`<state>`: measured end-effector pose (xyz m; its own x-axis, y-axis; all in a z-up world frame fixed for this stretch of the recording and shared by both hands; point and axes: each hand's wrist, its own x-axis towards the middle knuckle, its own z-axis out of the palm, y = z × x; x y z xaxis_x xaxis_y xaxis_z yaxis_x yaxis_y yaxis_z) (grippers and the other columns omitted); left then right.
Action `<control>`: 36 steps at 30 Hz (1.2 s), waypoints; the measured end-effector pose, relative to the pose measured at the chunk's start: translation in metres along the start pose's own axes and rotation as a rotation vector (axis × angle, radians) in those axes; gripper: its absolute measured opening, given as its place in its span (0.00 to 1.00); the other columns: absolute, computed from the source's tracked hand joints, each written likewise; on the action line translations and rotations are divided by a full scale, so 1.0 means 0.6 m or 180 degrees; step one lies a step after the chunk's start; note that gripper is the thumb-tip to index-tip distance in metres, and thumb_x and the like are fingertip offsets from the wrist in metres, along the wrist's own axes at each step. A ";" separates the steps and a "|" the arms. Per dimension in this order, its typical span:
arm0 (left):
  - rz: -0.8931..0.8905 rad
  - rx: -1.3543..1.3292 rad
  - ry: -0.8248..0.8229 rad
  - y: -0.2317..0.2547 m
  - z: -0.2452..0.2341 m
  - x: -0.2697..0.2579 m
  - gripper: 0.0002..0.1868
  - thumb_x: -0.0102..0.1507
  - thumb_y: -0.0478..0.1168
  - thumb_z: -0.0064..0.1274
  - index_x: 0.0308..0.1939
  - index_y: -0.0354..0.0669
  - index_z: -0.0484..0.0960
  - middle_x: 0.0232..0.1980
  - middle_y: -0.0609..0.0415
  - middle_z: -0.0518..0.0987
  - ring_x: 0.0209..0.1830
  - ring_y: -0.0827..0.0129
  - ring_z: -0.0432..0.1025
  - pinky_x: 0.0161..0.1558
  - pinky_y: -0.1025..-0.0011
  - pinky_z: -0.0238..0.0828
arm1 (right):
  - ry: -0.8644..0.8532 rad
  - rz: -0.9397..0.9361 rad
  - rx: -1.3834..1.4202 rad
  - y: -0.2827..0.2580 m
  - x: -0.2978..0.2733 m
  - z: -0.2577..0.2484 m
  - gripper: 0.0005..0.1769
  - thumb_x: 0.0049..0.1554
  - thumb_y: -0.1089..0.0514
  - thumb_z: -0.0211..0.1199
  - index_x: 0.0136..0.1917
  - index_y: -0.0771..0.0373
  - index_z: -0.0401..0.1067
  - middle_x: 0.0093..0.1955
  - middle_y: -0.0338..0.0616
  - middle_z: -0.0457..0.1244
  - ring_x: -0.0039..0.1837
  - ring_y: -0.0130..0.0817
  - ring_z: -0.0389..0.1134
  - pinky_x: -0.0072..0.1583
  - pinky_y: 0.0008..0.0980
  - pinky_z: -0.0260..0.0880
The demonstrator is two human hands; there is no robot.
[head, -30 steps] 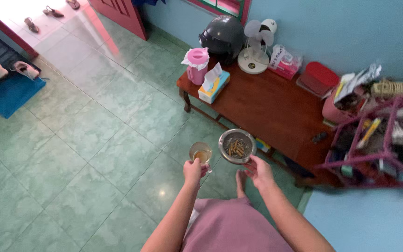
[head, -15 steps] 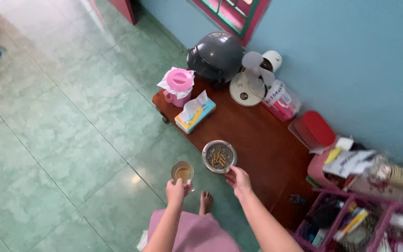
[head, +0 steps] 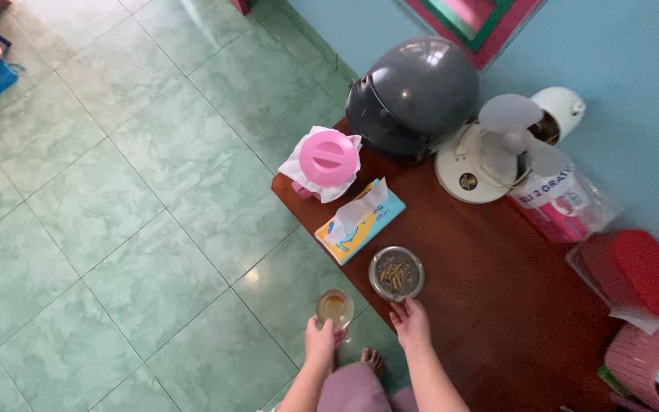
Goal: The person wipes a pink container and its lid with a tissue, discards the tissues, and luego arranges a sports bag and picks up a glass and a bowl from the floor.
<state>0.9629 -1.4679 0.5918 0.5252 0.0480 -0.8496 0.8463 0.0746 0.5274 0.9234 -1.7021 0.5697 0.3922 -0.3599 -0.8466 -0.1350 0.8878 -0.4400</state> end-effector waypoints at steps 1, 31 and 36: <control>-0.0005 0.0050 -0.0020 -0.001 -0.003 0.017 0.23 0.67 0.42 0.47 0.66 0.42 0.64 0.34 0.45 0.85 0.27 0.65 0.79 0.29 0.71 0.73 | 0.0008 -0.0006 0.0091 0.011 0.021 0.000 0.11 0.64 0.53 0.56 0.58 0.55 0.67 0.56 0.41 0.65 0.57 0.38 0.68 0.53 0.40 0.67; -0.0265 0.0066 -0.0388 -0.043 0.086 0.078 0.28 0.67 0.40 0.44 0.71 0.43 0.58 0.40 0.42 0.86 0.35 0.62 0.83 0.37 0.70 0.78 | -0.0427 -0.1071 -0.2317 0.085 -0.027 0.022 0.14 0.63 0.48 0.57 0.48 0.60 0.73 0.41 0.35 0.66 0.44 0.23 0.66 0.45 0.26 0.66; -0.0302 -0.0102 -0.0431 -0.056 0.107 0.104 0.29 0.67 0.40 0.43 0.71 0.42 0.55 0.42 0.42 0.85 0.38 0.59 0.82 0.38 0.68 0.78 | -0.0458 -0.1193 -0.2490 0.080 -0.009 0.026 0.16 0.64 0.47 0.57 0.51 0.62 0.73 0.40 0.39 0.67 0.42 0.27 0.64 0.44 0.31 0.65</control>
<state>0.9732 -1.5312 0.5211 0.4520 -0.0952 -0.8869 0.8906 0.1043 0.4427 0.9289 -1.6532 0.5577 0.6394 -0.5019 -0.5825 -0.5385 0.2484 -0.8052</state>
